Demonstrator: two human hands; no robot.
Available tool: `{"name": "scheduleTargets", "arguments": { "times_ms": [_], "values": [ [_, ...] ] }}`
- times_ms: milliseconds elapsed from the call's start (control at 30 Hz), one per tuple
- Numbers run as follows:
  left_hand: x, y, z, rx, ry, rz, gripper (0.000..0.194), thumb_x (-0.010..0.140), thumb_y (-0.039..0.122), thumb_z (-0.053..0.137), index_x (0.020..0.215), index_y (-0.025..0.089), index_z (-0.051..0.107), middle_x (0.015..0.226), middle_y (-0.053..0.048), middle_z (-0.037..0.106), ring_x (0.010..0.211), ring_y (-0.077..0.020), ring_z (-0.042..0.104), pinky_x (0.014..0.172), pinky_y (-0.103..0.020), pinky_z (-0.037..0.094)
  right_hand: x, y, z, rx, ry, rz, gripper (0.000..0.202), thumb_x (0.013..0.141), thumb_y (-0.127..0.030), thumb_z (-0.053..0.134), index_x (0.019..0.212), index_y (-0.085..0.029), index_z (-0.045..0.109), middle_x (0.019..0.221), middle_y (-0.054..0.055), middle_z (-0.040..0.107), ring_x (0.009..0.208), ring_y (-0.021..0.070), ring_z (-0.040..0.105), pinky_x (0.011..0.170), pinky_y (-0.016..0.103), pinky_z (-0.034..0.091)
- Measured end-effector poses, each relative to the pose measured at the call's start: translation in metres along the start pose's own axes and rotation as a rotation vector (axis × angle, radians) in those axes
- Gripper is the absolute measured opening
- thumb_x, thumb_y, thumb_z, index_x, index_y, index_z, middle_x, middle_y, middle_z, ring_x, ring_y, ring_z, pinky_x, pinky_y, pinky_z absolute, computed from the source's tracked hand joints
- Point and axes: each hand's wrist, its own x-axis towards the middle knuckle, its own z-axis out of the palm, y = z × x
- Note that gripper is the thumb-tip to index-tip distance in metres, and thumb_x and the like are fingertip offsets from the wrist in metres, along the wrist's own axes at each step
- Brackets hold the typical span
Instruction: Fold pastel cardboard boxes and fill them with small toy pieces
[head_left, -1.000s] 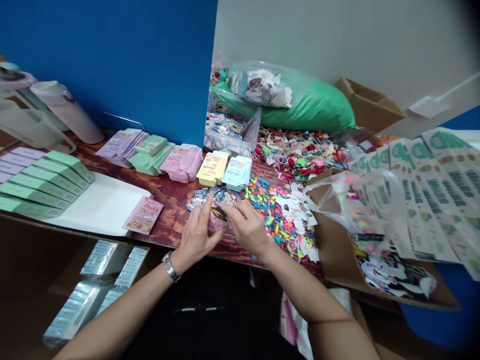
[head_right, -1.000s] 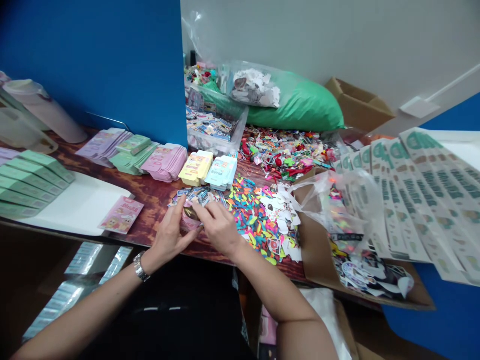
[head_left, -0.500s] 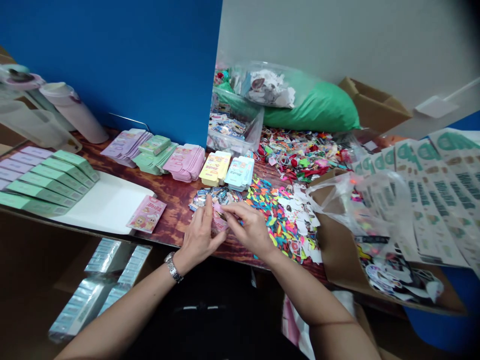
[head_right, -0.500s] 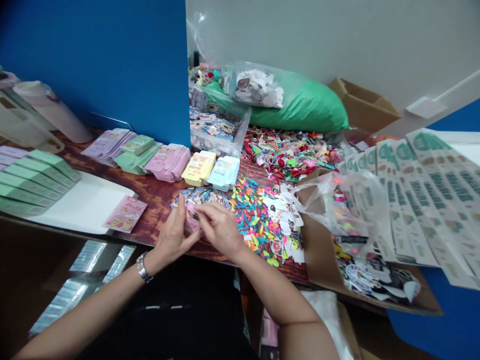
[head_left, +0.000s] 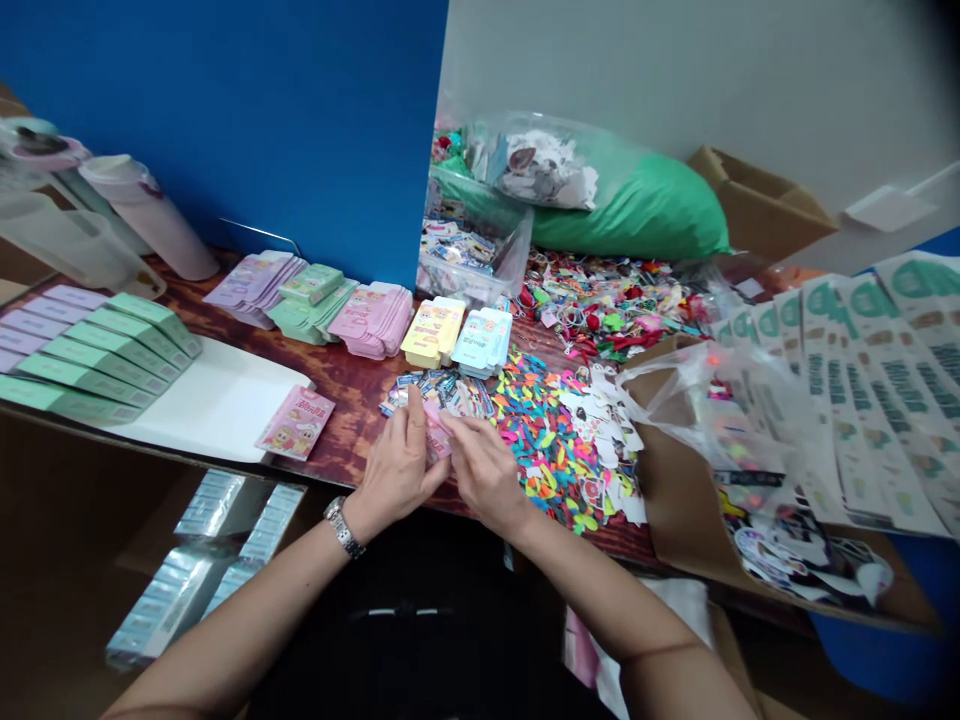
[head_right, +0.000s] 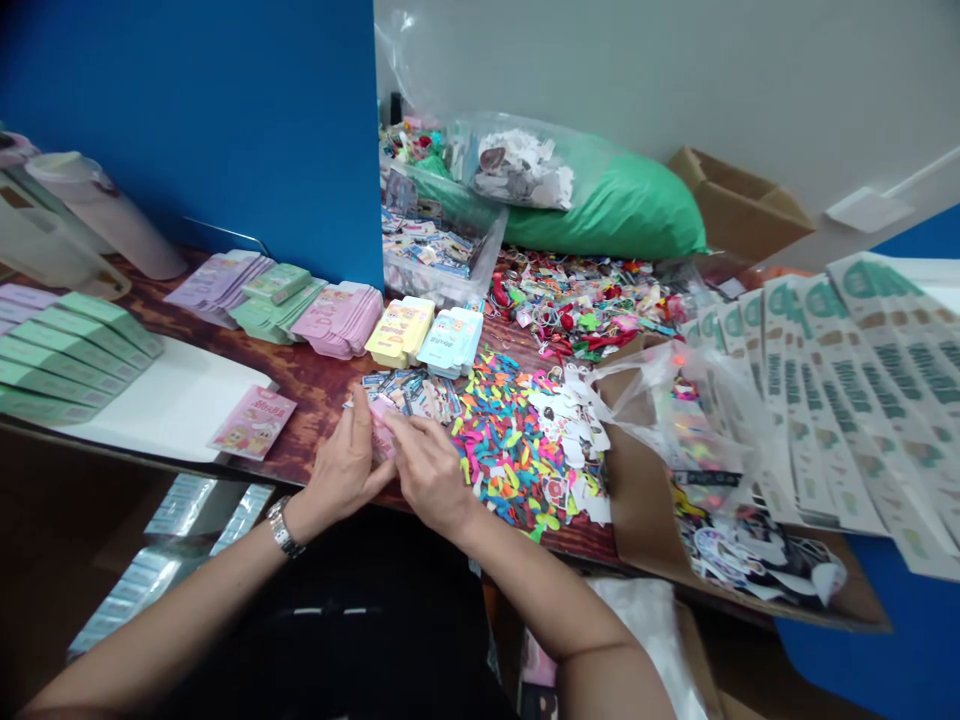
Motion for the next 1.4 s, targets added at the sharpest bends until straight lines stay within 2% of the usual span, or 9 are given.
{"name": "scheduleTargets", "arguments": {
  "times_ms": [200,433,567,700,800,900,1100,1233,1400],
  "values": [
    [-0.005,-0.003,-0.004,-0.137,-0.077,-0.05,0.102,0.083,0.035,0.056,0.151,0.011,-0.016,0.121,-0.02,0.05,0.102,-0.0299,0.057,0.081,-0.04,0.051,-0.004,0.001,0.005,0.079,-0.077,0.033,0.058,0.098,-0.013,0.043,0.153,-0.023,0.026,0.138,0.009,0.056,0.128,0.0194,0.052,0.107,0.037,0.049],
    [-0.002,-0.004,-0.017,-0.094,-0.082,-0.072,0.1,0.084,0.04,0.056,0.152,0.013,-0.012,0.113,-0.015,0.053,0.097,-0.0277,0.058,0.077,-0.037,0.05,0.0,0.002,0.011,0.13,-0.148,0.019,0.062,0.099,-0.016,0.042,0.155,-0.024,0.017,0.145,0.009,0.048,0.134,0.0192,0.046,0.112,0.039,0.043],
    [-0.01,-0.025,-0.031,0.106,-0.038,-0.087,0.091,0.085,0.049,0.056,0.154,0.013,0.01,0.102,-0.013,0.057,0.092,-0.0279,0.058,0.079,-0.037,0.048,0.003,0.009,0.01,0.145,-0.104,0.047,0.061,0.098,-0.017,0.047,0.153,-0.024,0.023,0.143,0.011,0.05,0.134,0.0214,0.046,0.112,0.043,0.041],
    [-0.02,-0.062,-0.042,0.357,0.022,-0.193,0.084,0.084,0.059,0.055,0.147,0.008,0.034,0.103,-0.021,0.059,0.099,-0.0375,0.056,0.094,-0.056,0.039,-0.001,0.012,0.017,0.154,-0.133,0.093,0.055,0.097,-0.017,0.048,0.149,-0.023,0.032,0.139,0.011,0.054,0.126,0.0215,0.053,0.107,0.041,0.046],
    [-0.024,-0.081,-0.044,0.461,0.023,-0.239,0.075,0.086,0.051,0.055,0.146,0.01,0.036,0.131,-0.027,0.05,0.121,-0.0464,0.044,0.1,-0.07,0.025,0.001,0.01,0.024,0.135,-0.152,0.068,0.053,0.096,-0.017,0.05,0.147,-0.023,0.036,0.133,0.011,0.058,0.121,0.0224,0.055,0.102,0.041,0.048],
    [-0.025,-0.09,-0.041,0.498,0.007,-0.228,0.07,0.086,0.047,0.057,0.145,0.014,0.038,0.142,-0.027,0.042,0.131,-0.0499,0.033,0.1,-0.076,0.018,0.004,0.009,0.027,0.128,-0.168,0.032,0.053,0.096,-0.017,0.05,0.146,-0.024,0.038,0.128,0.01,0.061,0.118,0.0224,0.057,0.101,0.041,0.049],
    [0.003,-0.102,-0.046,0.456,0.069,-0.195,0.068,0.087,0.052,0.055,0.142,0.014,0.042,0.137,-0.025,0.048,0.129,-0.0457,0.039,0.102,-0.069,0.025,0.003,0.016,0.027,0.118,-0.171,0.018,0.046,0.096,-0.016,0.049,0.141,-0.024,0.046,0.123,0.009,0.064,0.113,0.0211,0.06,0.099,0.039,0.051],
    [0.043,-0.106,-0.054,0.435,0.056,-0.131,0.065,0.089,0.054,0.05,0.138,0.011,0.046,0.132,-0.023,0.053,0.125,-0.0409,0.044,0.102,-0.061,0.032,0.033,0.021,0.04,0.033,-0.21,-0.07,0.046,0.097,-0.02,0.047,0.143,-0.02,0.045,0.127,0.01,0.062,0.117,0.0215,0.057,0.103,0.039,0.048],
    [0.056,-0.105,-0.053,0.375,0.079,-0.142,0.057,0.093,0.048,0.046,0.136,0.011,0.047,0.129,-0.019,0.055,0.12,-0.0344,0.049,0.099,-0.052,0.04,0.122,0.034,0.093,-0.261,-0.346,-0.086,0.052,0.096,-0.028,0.049,0.144,-0.009,0.044,0.148,0.016,0.043,0.135,0.03,0.04,0.114,0.045,0.034]
  ]
}}
